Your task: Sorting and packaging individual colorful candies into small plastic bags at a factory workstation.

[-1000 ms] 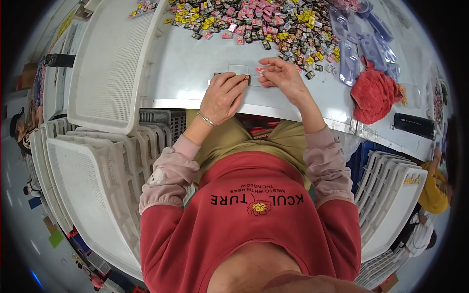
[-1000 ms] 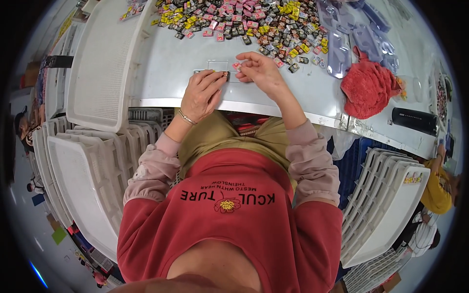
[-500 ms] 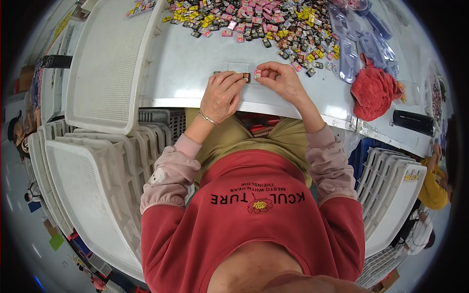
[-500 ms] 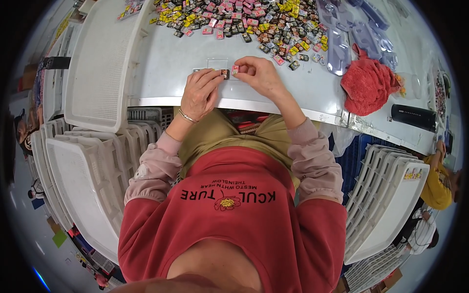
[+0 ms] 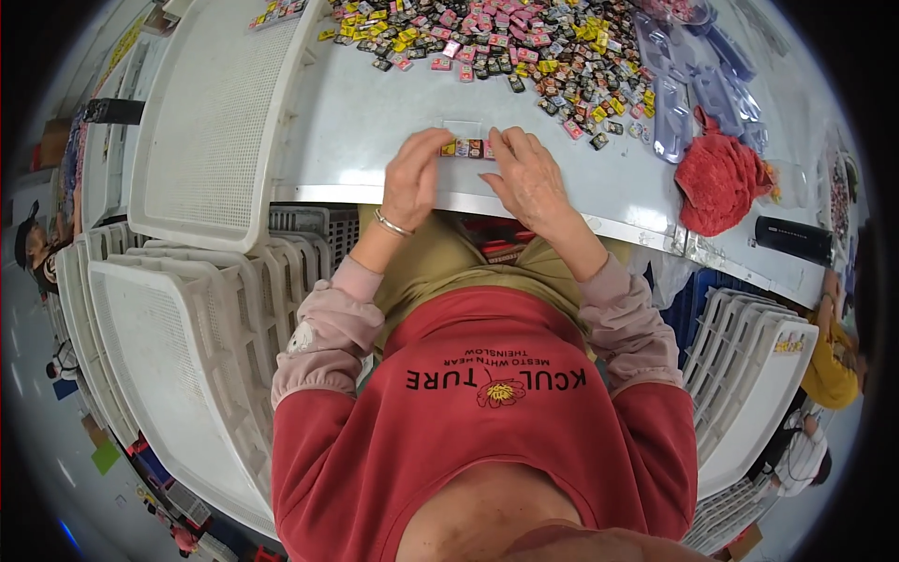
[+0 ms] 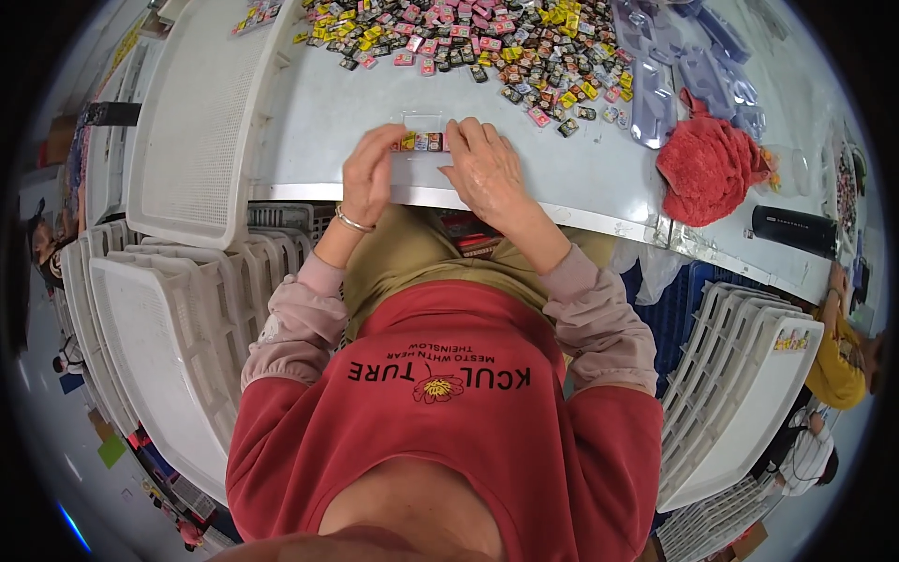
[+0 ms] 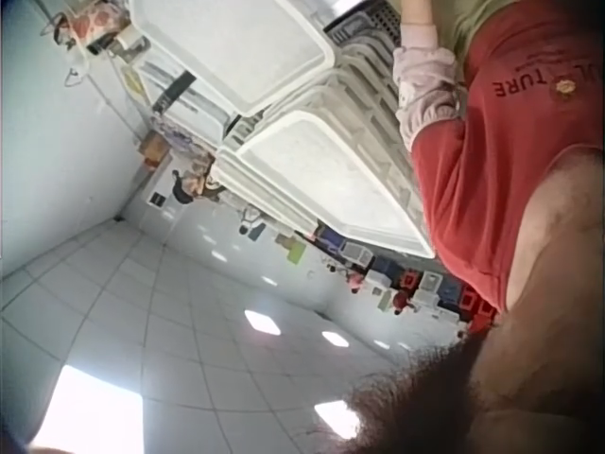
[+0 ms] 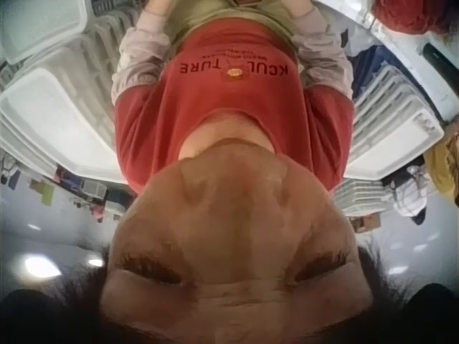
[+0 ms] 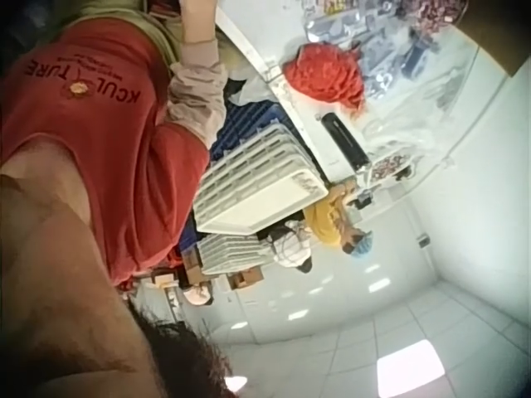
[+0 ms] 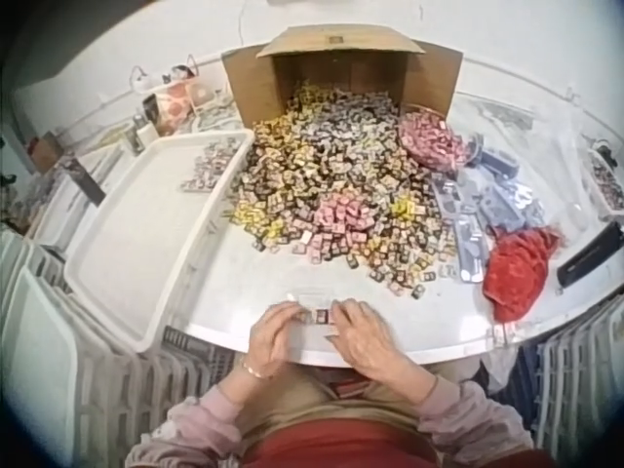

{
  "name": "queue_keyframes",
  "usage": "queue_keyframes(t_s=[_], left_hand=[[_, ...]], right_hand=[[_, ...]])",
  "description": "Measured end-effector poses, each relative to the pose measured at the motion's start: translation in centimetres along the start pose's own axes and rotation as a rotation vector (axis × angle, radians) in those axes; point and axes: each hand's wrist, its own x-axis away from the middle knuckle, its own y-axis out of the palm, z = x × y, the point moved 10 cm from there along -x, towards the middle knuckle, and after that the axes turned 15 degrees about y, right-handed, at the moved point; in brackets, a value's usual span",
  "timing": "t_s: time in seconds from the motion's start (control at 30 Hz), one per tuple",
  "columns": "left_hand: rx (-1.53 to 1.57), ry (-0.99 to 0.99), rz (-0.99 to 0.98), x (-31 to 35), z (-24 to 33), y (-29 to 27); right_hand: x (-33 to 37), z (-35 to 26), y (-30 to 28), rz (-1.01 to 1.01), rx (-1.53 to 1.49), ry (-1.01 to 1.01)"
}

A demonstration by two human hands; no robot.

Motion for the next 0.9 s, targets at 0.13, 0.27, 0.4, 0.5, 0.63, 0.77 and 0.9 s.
queue_keyframes(t_s=[0.13, 0.27, 0.4, 0.5, 0.63, 0.77, 0.9], left_hand=[[0.158, -0.22, 0.346, 1.7, -2.8, -3.1], [-0.062, 0.017, 0.169, -0.2, 0.2, -1.7], [-0.199, 0.168, -0.22, -1.3, 3.2, 2.7], [-0.274, 0.186, -0.341, -1.3, 3.5, 3.2], [-0.284, 0.188, -0.343, -1.3, 3.4, 3.7], [-0.21, 0.169, -0.231, -1.1, 3.0, 2.7], [-0.211, 0.09, -0.092, -0.7, 2.4, 1.3]], right_hand=[[0.5, -0.2, -0.1, 0.006, 0.001, -0.03], [0.5, -0.1, 0.4, 0.028, 0.022, -0.054], [-0.3, 2.2, -1.6, 0.089, -0.235, -0.003], [0.2, 5.9, -5.5, 0.281, -0.229, 0.025], [1.5, 12.2, -7.8, 0.403, -0.007, 0.285], [1.3, 14.4, -7.3, 0.346, -0.174, 0.329], [1.5, 14.0, -7.5, 0.311, -0.391, 0.376]])
